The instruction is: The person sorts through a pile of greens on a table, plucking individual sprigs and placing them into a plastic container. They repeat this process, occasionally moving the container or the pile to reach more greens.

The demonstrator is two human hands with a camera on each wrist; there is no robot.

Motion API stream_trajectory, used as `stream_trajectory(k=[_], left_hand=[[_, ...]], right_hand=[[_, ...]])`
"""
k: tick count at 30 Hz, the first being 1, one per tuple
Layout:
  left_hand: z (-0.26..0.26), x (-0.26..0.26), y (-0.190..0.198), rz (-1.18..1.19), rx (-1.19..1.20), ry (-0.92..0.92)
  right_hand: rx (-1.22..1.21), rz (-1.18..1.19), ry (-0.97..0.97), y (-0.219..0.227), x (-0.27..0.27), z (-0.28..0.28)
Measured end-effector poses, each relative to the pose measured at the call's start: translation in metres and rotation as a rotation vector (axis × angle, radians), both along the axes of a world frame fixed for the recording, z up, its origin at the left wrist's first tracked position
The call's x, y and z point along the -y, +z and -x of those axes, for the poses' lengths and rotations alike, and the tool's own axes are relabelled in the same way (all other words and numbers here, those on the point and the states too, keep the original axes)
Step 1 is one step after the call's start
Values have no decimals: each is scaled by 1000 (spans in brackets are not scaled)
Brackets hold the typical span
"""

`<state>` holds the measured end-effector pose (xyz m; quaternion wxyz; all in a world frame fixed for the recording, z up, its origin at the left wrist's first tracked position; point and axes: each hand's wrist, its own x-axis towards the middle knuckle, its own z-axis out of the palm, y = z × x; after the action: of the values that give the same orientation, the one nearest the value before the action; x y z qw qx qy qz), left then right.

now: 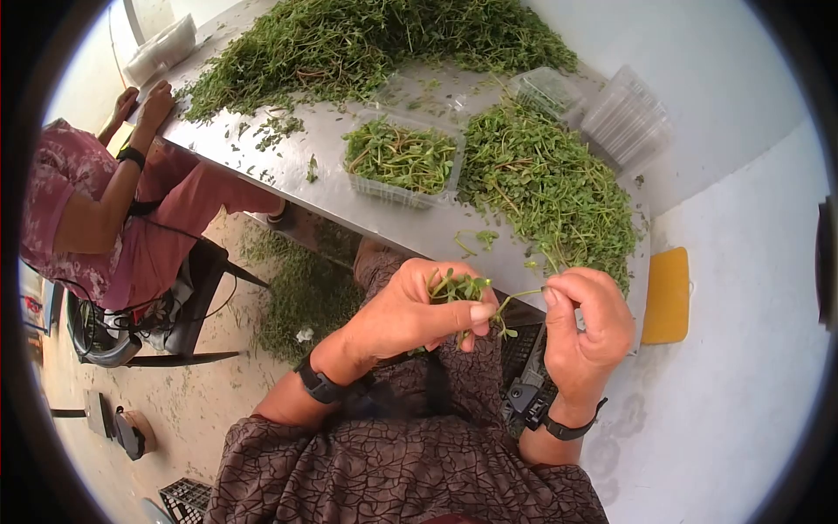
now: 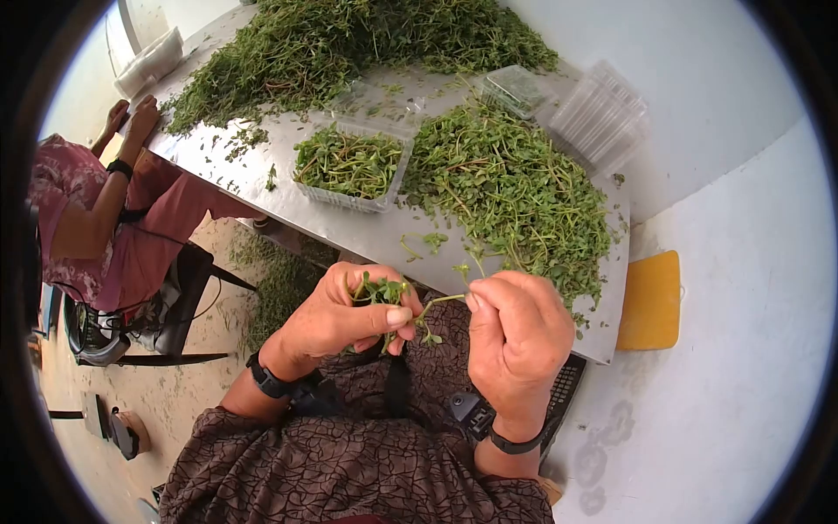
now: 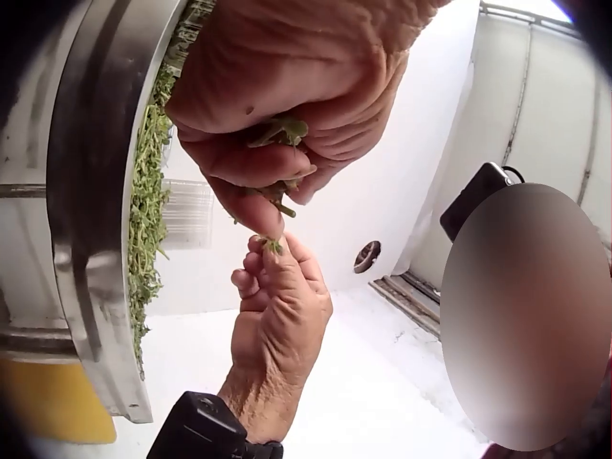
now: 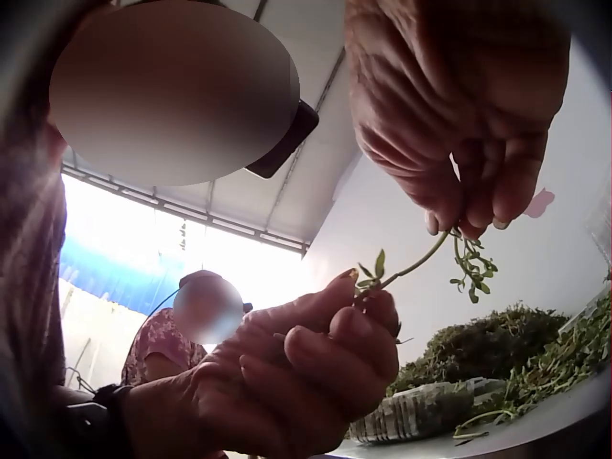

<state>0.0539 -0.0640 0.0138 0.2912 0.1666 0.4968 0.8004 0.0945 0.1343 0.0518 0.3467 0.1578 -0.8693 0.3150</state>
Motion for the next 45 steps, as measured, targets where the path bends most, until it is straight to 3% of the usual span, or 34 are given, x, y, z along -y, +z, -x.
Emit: stream_trajectory(k=[7,16,29,33,35,38,40,42,45], left_hand=[[-1,-5,2,94,-14,-3],[-1,5,-2,20,-57,39],[2,11,0,171,-411,86],[1,12,2,168,-375,76],[3,13,-2,172,-535,97],[3,15,3,138,-587,95],[0,17,4,94,-606,69],[0,22,6,50,-624,46],[1,30,8,58,-549,133]], right_hand=[[-27,-18,67,4,10,0],[43,-29,105,-3,13,1],[177,-74,209,-5,17,11],[154,-103,243,-8,20,14],[141,-114,228,-10,23,15],[102,-161,183,-8,28,19],[72,-198,153,-7,29,21],[79,-87,139,-6,28,23],[8,-53,112,10,33,31]])
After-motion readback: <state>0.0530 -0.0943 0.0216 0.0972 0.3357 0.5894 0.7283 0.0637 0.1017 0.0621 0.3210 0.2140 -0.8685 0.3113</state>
